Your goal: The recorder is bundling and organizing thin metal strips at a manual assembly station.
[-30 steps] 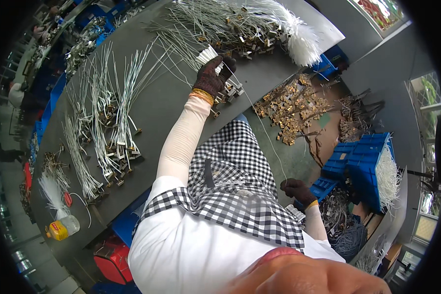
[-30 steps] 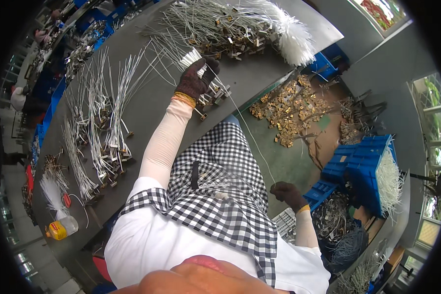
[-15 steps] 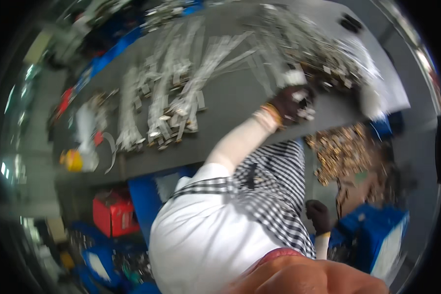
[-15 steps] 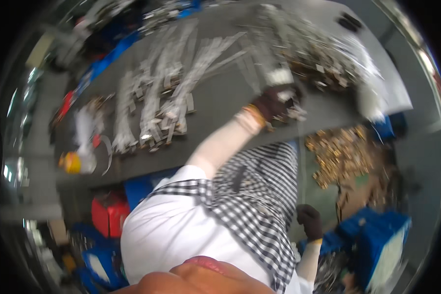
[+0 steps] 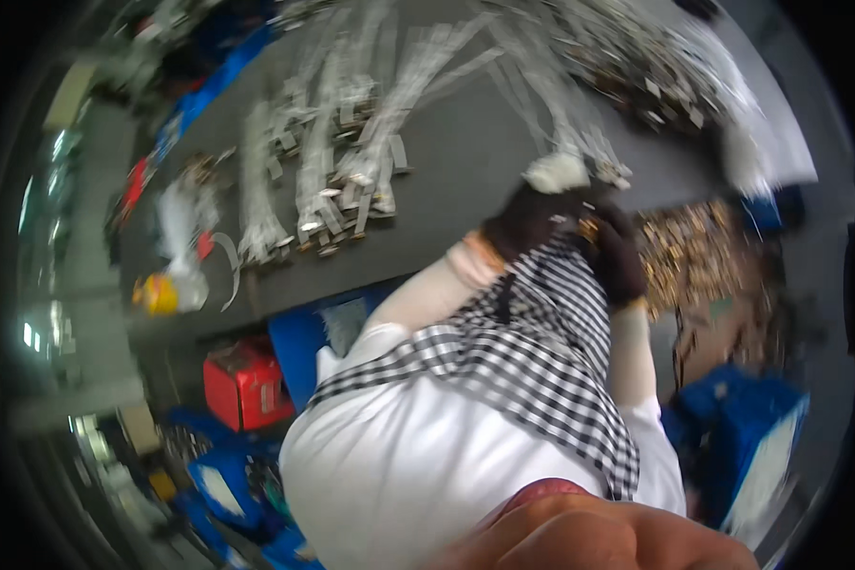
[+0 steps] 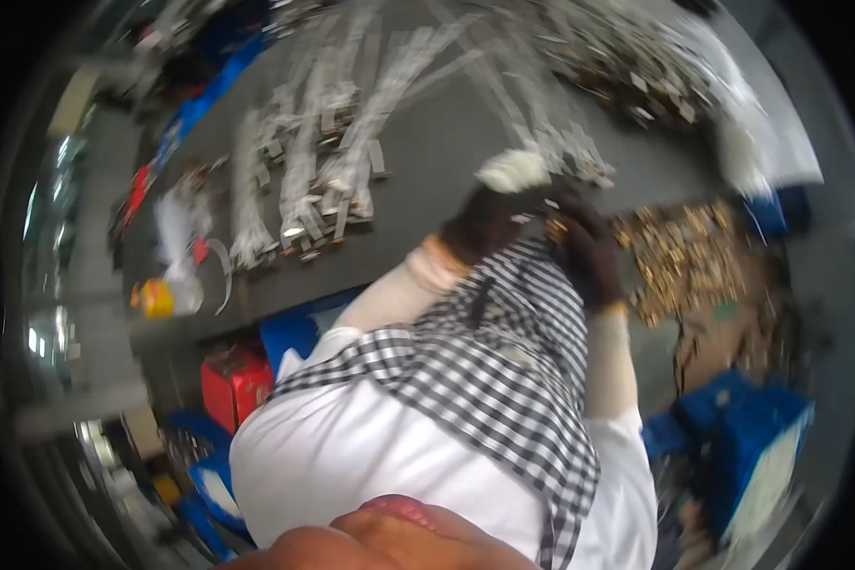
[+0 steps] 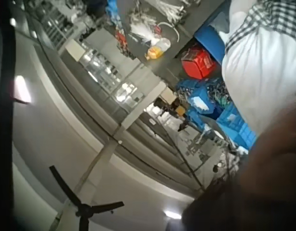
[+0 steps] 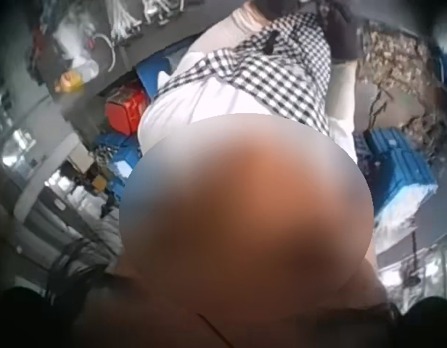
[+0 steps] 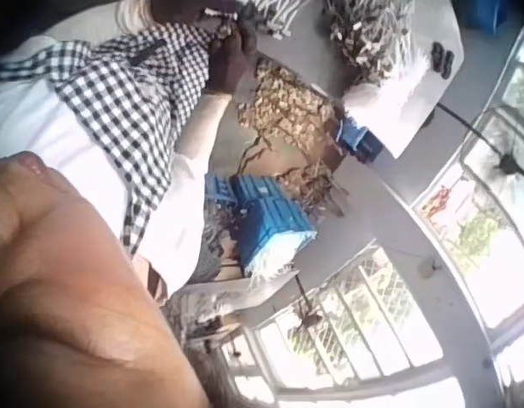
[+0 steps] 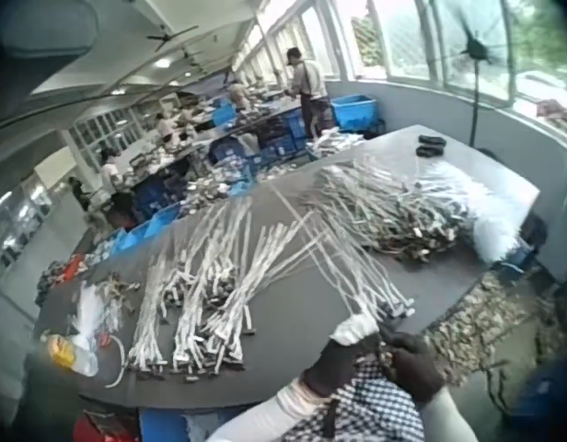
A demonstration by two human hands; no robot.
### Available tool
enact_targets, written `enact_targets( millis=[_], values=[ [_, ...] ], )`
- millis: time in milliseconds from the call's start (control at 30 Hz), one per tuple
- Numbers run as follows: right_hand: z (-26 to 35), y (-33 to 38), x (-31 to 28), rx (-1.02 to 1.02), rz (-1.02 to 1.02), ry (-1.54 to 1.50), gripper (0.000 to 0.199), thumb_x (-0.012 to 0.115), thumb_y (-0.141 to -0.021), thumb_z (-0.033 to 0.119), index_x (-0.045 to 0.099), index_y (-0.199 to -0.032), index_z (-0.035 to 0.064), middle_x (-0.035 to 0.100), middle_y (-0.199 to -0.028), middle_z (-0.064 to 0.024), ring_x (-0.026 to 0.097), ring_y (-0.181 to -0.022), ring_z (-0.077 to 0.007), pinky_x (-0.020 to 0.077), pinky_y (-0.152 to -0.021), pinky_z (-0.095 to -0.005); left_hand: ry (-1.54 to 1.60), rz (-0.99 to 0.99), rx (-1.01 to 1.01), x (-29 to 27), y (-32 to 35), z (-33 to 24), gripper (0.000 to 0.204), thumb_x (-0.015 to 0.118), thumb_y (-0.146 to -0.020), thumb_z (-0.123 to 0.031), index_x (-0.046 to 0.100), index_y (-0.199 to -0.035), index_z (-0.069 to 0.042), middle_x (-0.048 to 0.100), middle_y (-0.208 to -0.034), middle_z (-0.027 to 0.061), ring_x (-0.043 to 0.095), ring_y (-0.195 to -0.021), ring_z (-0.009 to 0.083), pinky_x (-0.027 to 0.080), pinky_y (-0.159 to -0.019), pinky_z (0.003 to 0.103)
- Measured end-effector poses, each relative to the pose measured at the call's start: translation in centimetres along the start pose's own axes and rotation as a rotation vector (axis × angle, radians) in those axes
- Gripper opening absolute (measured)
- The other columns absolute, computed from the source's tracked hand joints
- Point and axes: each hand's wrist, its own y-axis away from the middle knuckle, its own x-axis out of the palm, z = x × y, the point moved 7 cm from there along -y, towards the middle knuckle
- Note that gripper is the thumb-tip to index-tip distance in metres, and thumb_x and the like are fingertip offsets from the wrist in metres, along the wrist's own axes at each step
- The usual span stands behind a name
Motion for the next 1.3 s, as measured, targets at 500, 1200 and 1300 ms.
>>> enact_targets(
  millis=[500,1200,1300],
  values=[
    [-5.0,2.2,1.3,0.889,-0.286,-1.033,0.018,0.059,-0.093,0.012,0.060,-0.110,0.0050,0.061,-0.098,-0.0019,0.053,-0.070,-0.0083,0.0447,-0.060,-0.0207,1.438,-0.228,-0.957,4.6,-0.1,8.4,0.028,0.051,-0.102,-0.014,0.059,-0.123,0.002,0.066,-0.117,0.0143,0.065,-0.108,0.0263,0.055,-0.095,0.038],
    [-7.0,-0.6,1.8,1.033,-0.306,-0.962,0.019,0.067,-0.093,0.021,0.061,-0.098,0.0037,0.057,-0.078,-0.0002,0.056,-0.062,-0.0101,0.0459,-0.057,-0.0231,0.629,-0.104,-0.579,1.6,-2.9,11.3,0.026,0.058,-0.098,-0.009,0.057,-0.121,0.003,0.067,-0.100,0.0096,0.067,-0.091,0.0180,0.057,-0.084,0.032],
    [-9.1,-0.9,1.8,0.997,-0.335,-0.894,0.021,0.066,-0.094,0.023,0.061,-0.097,0.0026,0.060,-0.078,-0.0023,0.058,-0.062,-0.0116,0.0477,-0.057,-0.0258,0.599,-0.283,-0.692,1.4,-3.9,13.7,0.021,0.063,-0.093,-0.010,0.063,-0.109,0.004,0.068,-0.089,0.0073,0.068,-0.078,0.0160,0.058,-0.072,0.029]
  ],
)
